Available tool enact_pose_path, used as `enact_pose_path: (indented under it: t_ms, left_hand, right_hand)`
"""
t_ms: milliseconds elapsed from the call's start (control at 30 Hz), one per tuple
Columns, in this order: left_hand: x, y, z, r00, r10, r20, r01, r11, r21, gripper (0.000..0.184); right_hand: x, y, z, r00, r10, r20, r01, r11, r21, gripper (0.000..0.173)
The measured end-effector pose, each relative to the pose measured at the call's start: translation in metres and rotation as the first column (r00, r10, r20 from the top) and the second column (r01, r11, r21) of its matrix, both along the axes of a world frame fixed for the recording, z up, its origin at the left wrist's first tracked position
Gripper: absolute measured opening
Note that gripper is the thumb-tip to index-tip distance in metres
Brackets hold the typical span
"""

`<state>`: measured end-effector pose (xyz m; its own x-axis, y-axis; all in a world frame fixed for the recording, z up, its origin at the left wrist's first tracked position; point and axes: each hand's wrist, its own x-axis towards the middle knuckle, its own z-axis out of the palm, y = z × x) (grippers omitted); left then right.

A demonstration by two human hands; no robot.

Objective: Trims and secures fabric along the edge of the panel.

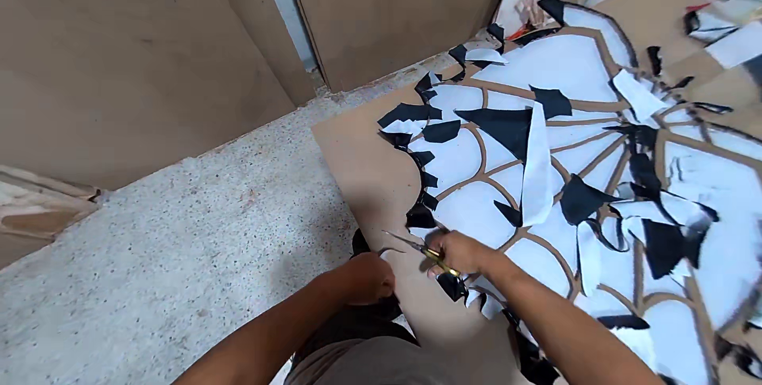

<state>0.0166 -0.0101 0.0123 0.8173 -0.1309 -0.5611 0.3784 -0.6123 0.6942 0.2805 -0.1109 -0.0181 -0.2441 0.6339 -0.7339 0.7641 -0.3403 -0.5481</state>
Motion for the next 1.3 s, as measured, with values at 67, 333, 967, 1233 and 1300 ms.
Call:
enact_pose_path:
  t_ms: [67,333,967,1233,1300]
  left_hand:
    - [0.001,0.014,0.020,0.983,-0.066,-0.174,0.067,0.998,-0.001,0.027]
    - [0.170,0.070,0.091,0.831,0.355,0.428,-0.421,0.905,0.067,0.035]
    - [0.124,0.089,-0.088,0.576,-0.687,0.443,0.350,0.697,0.626,0.039]
    - [0.125,0.086,-0.098,0.502,-0.644,0.577,0.309,0.757,0.576,0.020]
    - [0.124,0.089,-0.102,0.496,-0.624,0.604,0.290,0.774,0.563,0.019]
  right_hand:
    - [-0.014,-0.035,0.000,0.990,-0.135,-0.051,0.133,0.991,-0.034,0.059]
    - [-0.122,-0.206,0.013,0.460,-0.875,-0.153,0.866,0.480,-0.139,0.043]
    - [-0.217,-0.042,-0.050,-0.382,-0.844,-0.376,0.910,-0.273,-0.311,0.063]
    - [-0.193,-0.063,-0.043,-0.141,-0.967,-0.211,0.982,-0.110,-0.150,0.058]
    - [-0.204,-0.070,-0.042,-0.161,-0.964,-0.212,0.976,-0.124,-0.180,0.058]
